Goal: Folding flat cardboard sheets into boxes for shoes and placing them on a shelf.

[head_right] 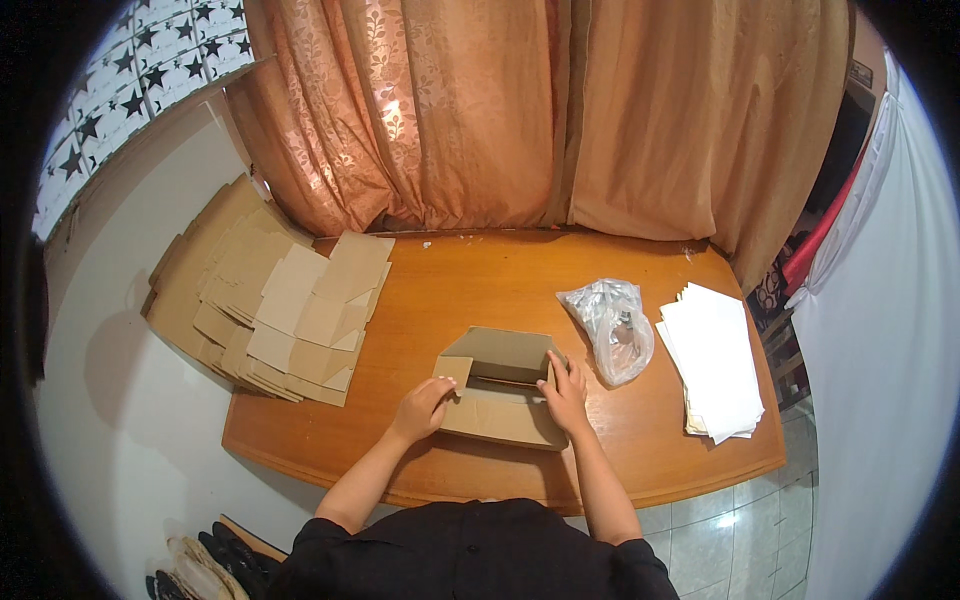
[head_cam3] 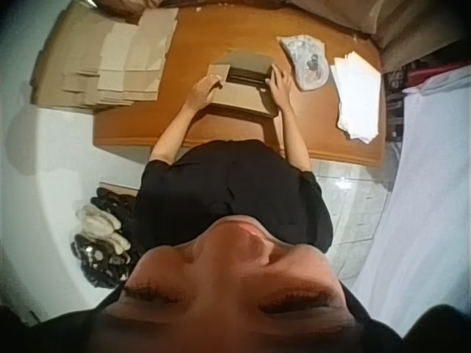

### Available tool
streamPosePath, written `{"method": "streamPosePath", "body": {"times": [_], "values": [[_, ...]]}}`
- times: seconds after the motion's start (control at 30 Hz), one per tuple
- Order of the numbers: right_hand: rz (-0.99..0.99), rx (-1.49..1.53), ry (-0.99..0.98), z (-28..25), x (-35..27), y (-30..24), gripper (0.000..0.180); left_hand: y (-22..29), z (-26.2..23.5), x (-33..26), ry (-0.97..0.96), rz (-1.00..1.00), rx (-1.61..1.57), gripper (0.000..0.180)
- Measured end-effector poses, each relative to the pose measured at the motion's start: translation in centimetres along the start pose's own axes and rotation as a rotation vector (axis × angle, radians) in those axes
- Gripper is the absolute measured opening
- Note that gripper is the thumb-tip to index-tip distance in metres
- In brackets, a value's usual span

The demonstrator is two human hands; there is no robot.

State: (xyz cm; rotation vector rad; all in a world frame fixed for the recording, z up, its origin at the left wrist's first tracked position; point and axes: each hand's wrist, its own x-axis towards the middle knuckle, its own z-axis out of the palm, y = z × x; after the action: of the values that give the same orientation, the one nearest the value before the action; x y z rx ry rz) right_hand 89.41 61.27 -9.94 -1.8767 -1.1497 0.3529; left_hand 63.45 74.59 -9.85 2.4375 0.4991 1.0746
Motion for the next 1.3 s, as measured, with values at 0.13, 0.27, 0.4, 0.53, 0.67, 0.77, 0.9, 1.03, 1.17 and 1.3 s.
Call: {"method": "streamPosePath", "body": {"times": [0.13,0.27,0.4,0.53,0.67,0.77,0.9,1.03,1.17,1.3], "values": [[0.024,-0.022,0.003,0.6,0.2,0.2,0.054,0.2,-0.5,-0.1,-0.331,-0.033,0.208,0.030],[0.023,0.105,-0.008,0.2,0.4,1.0,0.054,0.4,-0.2,0.2,-0.521,-0.155,0.329,0.036],[-0.010,0.103,-0.061,0.1,-0.4,1.6,0.061,1.5,0.5,0.5,-0.527,-0.265,0.315,0.035],[-0.033,-0.066,-0.088,-0.1,-1.2,-0.1,0.083,1.2,1.1,-0.3,-0.384,-0.283,0.301,0.033],[-0.050,-0.156,-0.034,0.0,-1.3,-0.1,0.091,1.4,1.1,-0.4,-0.341,-0.241,0.273,0.034],[-0.008,-0.219,0.007,0.2,-1.3,-0.8,0.096,1.3,1.2,-0.6,-0.318,-0.232,0.269,0.034],[0.051,-0.260,0.041,0.1,-1.2,-1.2,0.101,1.3,1.1,-0.5,-0.315,-0.229,0.262,0.034],[0.110,-0.397,0.021,-0.2,-1.0,-1.7,0.107,1.2,1.1,-0.4,-0.311,-0.198,0.253,0.033],[0.087,-0.372,0.025,0.0,-0.8,-1.4,0.109,1.1,1.1,-0.4,-0.307,-0.176,0.245,0.036],[0.078,-0.359,-0.019,-0.4,-0.9,-1.4,0.089,1.4,1.0,-0.1,-0.304,-0.192,0.225,0.042]]}}
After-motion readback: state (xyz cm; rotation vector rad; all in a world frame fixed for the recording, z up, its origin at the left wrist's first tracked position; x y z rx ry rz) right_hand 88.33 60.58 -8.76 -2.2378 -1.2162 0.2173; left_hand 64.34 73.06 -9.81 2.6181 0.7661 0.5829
